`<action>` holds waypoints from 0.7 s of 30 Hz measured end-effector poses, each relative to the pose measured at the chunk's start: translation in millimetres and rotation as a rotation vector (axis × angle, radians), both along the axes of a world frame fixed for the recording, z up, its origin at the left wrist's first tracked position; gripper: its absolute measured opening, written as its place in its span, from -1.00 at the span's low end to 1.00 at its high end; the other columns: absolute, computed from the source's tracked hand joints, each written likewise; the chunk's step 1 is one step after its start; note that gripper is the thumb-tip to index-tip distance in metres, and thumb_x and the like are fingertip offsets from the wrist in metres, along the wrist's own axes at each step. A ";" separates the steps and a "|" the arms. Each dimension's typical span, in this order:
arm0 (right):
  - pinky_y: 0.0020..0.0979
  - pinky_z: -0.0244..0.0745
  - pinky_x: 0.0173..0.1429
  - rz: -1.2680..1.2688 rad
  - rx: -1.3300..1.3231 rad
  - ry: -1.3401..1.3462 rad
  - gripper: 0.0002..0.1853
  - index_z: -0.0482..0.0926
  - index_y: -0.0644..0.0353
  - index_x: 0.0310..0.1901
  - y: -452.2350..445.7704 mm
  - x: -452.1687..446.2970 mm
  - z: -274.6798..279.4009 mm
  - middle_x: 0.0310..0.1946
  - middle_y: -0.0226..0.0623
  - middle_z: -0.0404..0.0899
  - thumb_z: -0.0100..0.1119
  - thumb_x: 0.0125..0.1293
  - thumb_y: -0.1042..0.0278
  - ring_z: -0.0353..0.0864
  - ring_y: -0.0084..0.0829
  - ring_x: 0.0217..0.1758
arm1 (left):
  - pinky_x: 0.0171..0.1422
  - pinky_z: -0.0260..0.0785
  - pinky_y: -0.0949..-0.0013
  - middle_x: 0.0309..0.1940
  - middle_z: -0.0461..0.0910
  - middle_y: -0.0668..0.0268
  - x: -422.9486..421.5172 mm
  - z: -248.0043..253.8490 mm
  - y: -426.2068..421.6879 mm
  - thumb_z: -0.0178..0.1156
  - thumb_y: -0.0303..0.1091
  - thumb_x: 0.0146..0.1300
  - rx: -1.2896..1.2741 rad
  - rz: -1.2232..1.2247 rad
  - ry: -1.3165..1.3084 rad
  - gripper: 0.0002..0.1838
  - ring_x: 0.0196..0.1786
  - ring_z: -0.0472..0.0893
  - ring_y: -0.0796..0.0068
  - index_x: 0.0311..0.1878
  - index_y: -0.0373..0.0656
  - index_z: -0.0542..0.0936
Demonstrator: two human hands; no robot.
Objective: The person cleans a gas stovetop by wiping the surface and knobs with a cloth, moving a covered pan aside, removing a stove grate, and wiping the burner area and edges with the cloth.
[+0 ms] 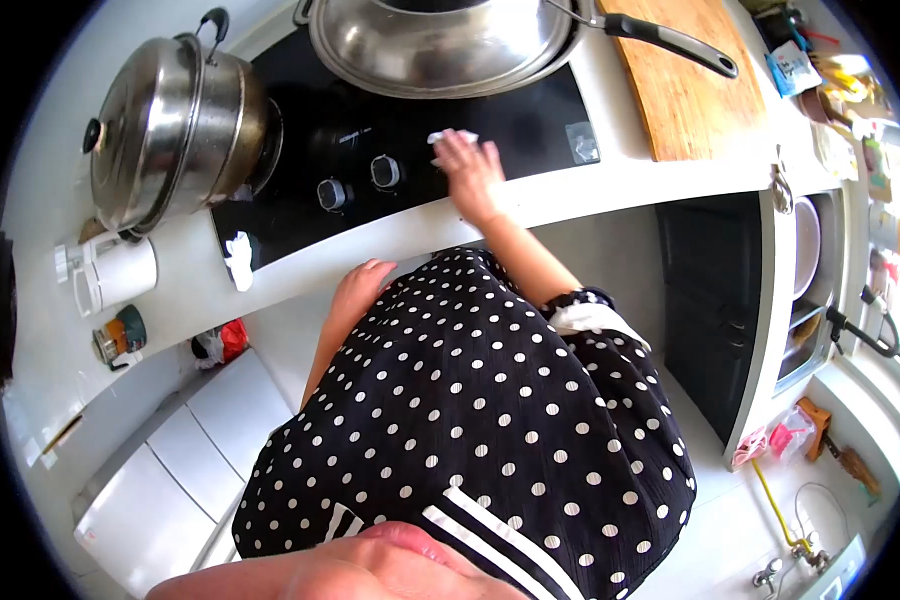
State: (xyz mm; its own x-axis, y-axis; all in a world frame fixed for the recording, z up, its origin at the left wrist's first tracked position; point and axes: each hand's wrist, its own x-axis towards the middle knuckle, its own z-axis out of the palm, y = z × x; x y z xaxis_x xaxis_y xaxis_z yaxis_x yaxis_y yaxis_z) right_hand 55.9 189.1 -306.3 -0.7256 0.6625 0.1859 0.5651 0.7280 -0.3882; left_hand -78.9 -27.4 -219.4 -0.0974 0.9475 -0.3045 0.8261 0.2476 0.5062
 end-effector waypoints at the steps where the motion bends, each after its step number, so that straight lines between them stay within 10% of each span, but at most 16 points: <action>1: 0.04 -0.04 0.39 -0.049 0.030 -0.006 -0.52 0.39 -0.04 0.22 16.7 12.7 -5.8 0.32 -0.32 0.24 -0.08 0.23 0.46 0.16 -0.30 0.41 | -0.11 0.43 0.19 -0.22 0.56 0.15 -2.6 2.1 -2.5 0.20 -0.34 0.11 0.015 0.034 -0.009 -0.74 -0.18 0.57 0.13 -0.12 -0.19 0.54; 6: 0.13 -0.01 0.36 -0.548 0.068 0.018 -0.47 0.29 0.12 0.27 64.7 22.2 -13.2 0.37 -0.20 0.14 -0.11 0.22 0.51 0.05 -0.10 0.43 | -0.11 0.41 0.16 -0.25 0.56 0.17 -17.0 -11.7 -33.8 0.21 -0.31 0.11 0.003 0.140 0.002 -0.76 -0.17 0.56 0.12 -0.16 -0.17 0.53; 12: -0.04 0.07 0.38 0.034 -0.076 0.021 -0.46 0.26 0.14 0.27 6.8 -51.3 12.4 0.28 -0.16 0.27 -0.09 0.21 0.57 0.15 -0.16 0.41 | -0.08 0.40 0.17 -0.21 0.56 0.14 -29.4 -15.4 -57.3 0.18 -0.32 0.16 0.076 0.195 -0.073 -0.75 -0.13 0.55 0.08 -0.12 -0.21 0.55; 16: -0.14 0.25 0.26 0.002 0.107 0.072 -0.55 0.47 0.15 0.11 25.3 -7.1 13.0 0.16 -0.21 0.43 0.16 0.13 0.50 0.37 -0.18 0.25 | -0.15 0.37 0.14 -0.32 0.54 0.19 -37.9 -32.5 -78.7 0.19 -0.30 0.12 0.126 0.260 -0.094 -0.78 -0.22 0.53 0.10 -0.19 -0.18 0.53; 21: -0.24 0.29 0.28 0.103 0.345 -0.046 -0.64 0.51 0.23 0.06 37.2 -29.6 5.7 0.08 -0.18 0.48 0.02 0.19 0.54 0.39 -0.10 0.17 | -0.19 0.35 0.12 -0.38 0.52 0.20 -44.8 -41.6 -99.8 0.18 -0.30 0.13 0.096 0.340 -0.104 -0.82 -0.27 0.52 0.12 -0.29 -0.18 0.48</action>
